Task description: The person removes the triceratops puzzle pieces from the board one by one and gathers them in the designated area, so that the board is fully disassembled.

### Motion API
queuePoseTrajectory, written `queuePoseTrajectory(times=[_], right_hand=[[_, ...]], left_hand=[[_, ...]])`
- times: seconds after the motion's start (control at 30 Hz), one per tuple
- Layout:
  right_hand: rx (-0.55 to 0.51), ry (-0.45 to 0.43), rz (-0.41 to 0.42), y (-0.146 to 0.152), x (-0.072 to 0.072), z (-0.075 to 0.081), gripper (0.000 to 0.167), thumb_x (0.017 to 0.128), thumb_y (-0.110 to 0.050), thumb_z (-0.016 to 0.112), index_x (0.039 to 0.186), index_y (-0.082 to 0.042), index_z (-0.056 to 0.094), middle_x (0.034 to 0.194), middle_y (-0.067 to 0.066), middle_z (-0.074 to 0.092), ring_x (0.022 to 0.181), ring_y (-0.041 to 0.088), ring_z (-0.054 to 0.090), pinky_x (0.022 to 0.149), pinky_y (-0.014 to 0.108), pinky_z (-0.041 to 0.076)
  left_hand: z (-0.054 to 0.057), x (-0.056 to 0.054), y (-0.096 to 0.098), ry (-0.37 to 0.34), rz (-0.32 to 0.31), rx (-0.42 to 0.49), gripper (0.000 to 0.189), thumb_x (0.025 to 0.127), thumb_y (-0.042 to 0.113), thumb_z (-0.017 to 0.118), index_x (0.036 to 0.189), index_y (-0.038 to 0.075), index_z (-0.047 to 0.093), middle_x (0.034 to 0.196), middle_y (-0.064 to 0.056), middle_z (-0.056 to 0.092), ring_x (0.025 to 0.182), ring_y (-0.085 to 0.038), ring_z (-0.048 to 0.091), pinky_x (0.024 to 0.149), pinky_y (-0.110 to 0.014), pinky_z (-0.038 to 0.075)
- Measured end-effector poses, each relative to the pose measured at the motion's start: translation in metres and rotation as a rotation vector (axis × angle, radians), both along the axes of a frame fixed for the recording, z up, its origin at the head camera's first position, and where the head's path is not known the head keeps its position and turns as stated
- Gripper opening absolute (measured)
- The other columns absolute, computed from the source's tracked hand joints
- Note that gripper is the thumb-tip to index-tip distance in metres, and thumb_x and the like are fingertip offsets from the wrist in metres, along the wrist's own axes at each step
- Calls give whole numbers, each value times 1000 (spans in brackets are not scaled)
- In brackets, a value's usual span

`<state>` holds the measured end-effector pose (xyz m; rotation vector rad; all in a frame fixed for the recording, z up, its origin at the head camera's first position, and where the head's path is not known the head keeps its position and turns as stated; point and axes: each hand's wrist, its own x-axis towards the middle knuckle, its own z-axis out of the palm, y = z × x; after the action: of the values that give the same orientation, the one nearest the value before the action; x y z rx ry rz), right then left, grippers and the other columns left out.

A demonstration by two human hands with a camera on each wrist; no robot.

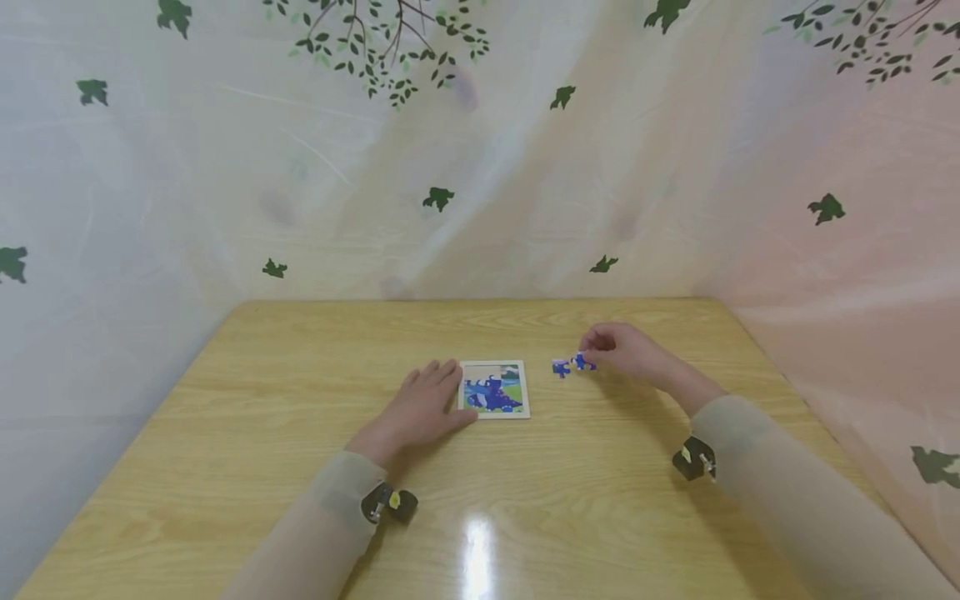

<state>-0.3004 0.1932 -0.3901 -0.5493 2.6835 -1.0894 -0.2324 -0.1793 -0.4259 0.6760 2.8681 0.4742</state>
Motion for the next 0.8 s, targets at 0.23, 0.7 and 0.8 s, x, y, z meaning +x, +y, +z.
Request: queuePoseTrajectory(times=[0.23,0.7,0.8], right_hand=[[22,-18,-30,3,-5,-9,12,108,-12,73,114,-2,73,110,10,74,103,25,64,90,37,53],[58,-11,-44,-1,-9,-17,11,109,-10,70,114,0,72,110,12,71,104,27,61,94,42,52],[76,-2,-41,-1,-10,-20,9,110,-9,70,111,-1,72,109,11,71,104,28,61,95,44,52]], left_hand=[[-1,0,0,-12,9,-12,88,111,55,60,172,-1,31,181,-20,22,167,-44,15,135,-62,9],[-1,1,0,-8,14,1,88,110,56,60,172,0,31,181,-19,22,168,-43,15,135,-62,8],[-2,0,0,-7,9,2,88,110,56,60,172,-1,31,181,-19,22,167,-44,15,135,-62,8]])
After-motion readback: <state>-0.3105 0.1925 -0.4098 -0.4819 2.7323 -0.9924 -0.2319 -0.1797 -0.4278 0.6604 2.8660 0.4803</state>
